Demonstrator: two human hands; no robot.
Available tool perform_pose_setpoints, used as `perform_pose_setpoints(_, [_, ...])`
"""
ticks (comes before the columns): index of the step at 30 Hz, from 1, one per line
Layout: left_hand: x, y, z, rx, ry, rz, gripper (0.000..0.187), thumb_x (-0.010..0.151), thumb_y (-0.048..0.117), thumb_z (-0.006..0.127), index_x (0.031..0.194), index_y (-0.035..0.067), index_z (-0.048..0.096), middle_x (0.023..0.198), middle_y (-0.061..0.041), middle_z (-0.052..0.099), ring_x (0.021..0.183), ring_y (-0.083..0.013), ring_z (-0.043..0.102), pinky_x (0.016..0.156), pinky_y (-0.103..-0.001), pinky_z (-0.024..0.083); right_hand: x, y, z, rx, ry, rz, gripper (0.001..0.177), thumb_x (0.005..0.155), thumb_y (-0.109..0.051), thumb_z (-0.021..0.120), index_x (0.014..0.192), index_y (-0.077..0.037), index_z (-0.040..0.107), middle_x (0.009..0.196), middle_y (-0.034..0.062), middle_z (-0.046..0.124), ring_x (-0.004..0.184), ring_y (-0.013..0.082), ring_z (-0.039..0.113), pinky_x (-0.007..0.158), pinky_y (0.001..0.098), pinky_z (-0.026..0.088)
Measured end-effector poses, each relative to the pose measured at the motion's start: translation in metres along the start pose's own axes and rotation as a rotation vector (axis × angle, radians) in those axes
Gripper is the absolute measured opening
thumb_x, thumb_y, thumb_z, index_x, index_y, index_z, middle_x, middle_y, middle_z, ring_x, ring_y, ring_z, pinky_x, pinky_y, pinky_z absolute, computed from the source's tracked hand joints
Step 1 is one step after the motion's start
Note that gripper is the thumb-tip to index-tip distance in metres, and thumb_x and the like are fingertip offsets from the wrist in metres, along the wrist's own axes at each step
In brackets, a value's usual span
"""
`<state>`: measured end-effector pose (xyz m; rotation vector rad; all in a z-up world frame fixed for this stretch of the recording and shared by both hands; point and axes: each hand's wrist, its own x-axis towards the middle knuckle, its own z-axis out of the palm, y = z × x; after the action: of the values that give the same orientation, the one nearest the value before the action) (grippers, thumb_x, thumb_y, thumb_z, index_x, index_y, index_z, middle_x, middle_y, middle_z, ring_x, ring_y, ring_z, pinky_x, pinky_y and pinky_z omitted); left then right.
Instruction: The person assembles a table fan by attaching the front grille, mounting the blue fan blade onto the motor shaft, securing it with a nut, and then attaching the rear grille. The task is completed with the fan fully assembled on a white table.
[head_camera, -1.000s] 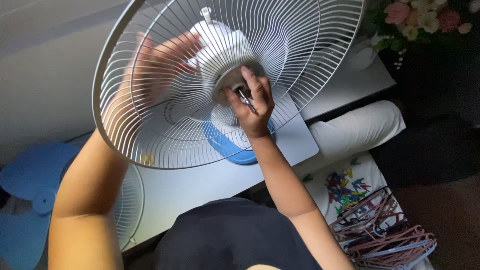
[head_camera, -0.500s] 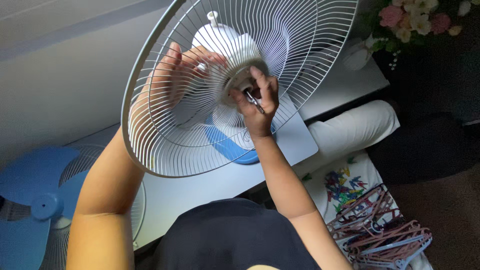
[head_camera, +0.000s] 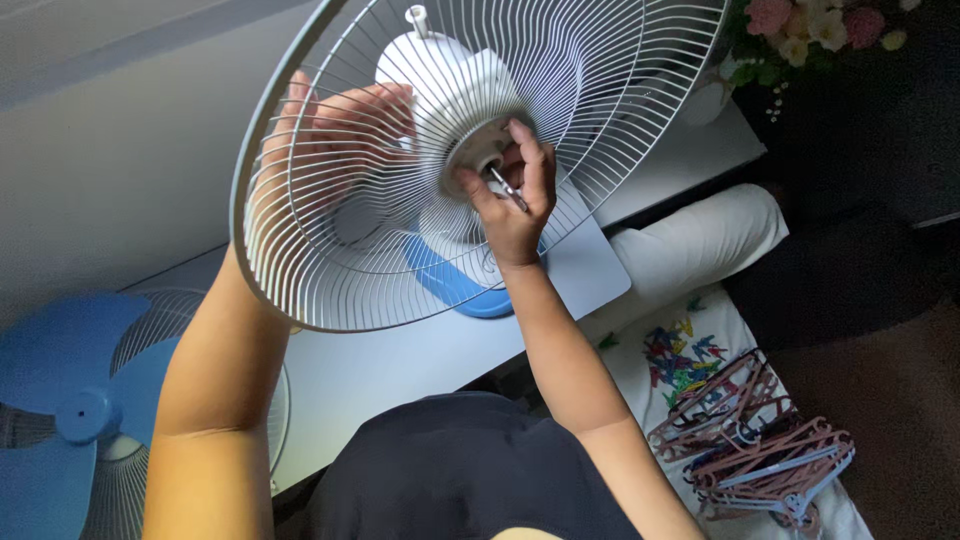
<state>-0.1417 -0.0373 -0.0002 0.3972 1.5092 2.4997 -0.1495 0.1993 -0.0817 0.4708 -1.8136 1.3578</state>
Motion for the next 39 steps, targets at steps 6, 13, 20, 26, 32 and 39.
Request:
perform_pose_setpoints(6, [0.008,-0.005,0.011,0.442,0.056,0.11,0.091,0.107,0.069,0.026,0.149,-0.002,0.065,0.13,-0.017,0.057,0.115,-0.0213,0.057,0.112,-0.048,0.044,-0.01,0.004,0.003,0.077,0.024,0.179,0.052,0.09,-0.024,0.087,0.133,-0.008,0.064,0.109,0.0029,0.057,0.096,0.0175,0.058,0.083,0.0325,0.052])
perform_pose_setpoints(13, [0.053,-0.021,-0.002,0.429,-0.112,0.353,0.07,0.11,0.051,0.056,0.161,0.009,0.033,0.148,-0.013,0.064,0.145,-0.0177,0.056,0.134,-0.041,0.025,-0.006,-0.002,0.002,0.007,0.021,0.058,0.059,0.088,-0.028,0.084,0.137,-0.005,0.06,0.114,0.0064,0.055,0.107,0.024,0.058,0.093,0.0381,0.052])
perform_pose_setpoints(20, [0.032,-0.018,0.008,0.222,-0.056,0.191,0.065,0.108,0.044,0.059,0.158,0.008,0.036,0.145,-0.011,0.059,0.136,-0.0169,0.058,0.129,-0.043,0.029,-0.005,-0.007,0.012,-0.034,0.047,0.109,0.053,0.088,-0.024,0.087,0.132,-0.006,0.063,0.113,0.0052,0.058,0.107,0.0236,0.059,0.092,0.0363,0.053])
perform_pose_setpoints(26, [0.045,-0.025,-0.009,0.377,-0.1,0.244,0.065,0.108,0.044,0.056,0.159,0.009,0.032,0.163,-0.006,0.043,0.141,-0.0169,0.058,0.135,-0.045,0.018,-0.01,-0.004,0.018,0.331,0.069,0.333,0.062,0.09,-0.029,0.085,0.136,-0.005,0.051,0.121,0.0046,0.053,0.112,0.0182,0.058,0.096,0.0333,0.054])
perform_pose_setpoints(32, [0.043,-0.041,-0.021,0.379,-0.086,0.272,0.054,0.107,0.034,0.057,0.151,0.006,0.044,0.168,-0.007,0.029,0.148,-0.015,0.045,0.134,-0.048,0.019,-0.014,0.003,0.015,0.28,0.06,0.34,0.063,0.088,-0.024,0.088,0.137,-0.003,0.055,0.125,0.007,0.049,0.113,0.0194,0.056,0.098,0.0351,0.054])
perform_pose_setpoints(39, [0.056,-0.059,-0.042,0.447,-0.196,0.429,0.028,0.115,0.025,0.054,0.125,0.003,0.069,0.173,-0.006,0.021,0.161,-0.0264,0.029,0.137,-0.048,0.028,-0.016,-0.004,0.008,0.433,0.021,0.415,0.068,0.085,-0.02,0.088,0.138,-0.004,0.05,0.129,0.0088,0.053,0.117,0.0231,0.062,0.097,0.0364,0.059])
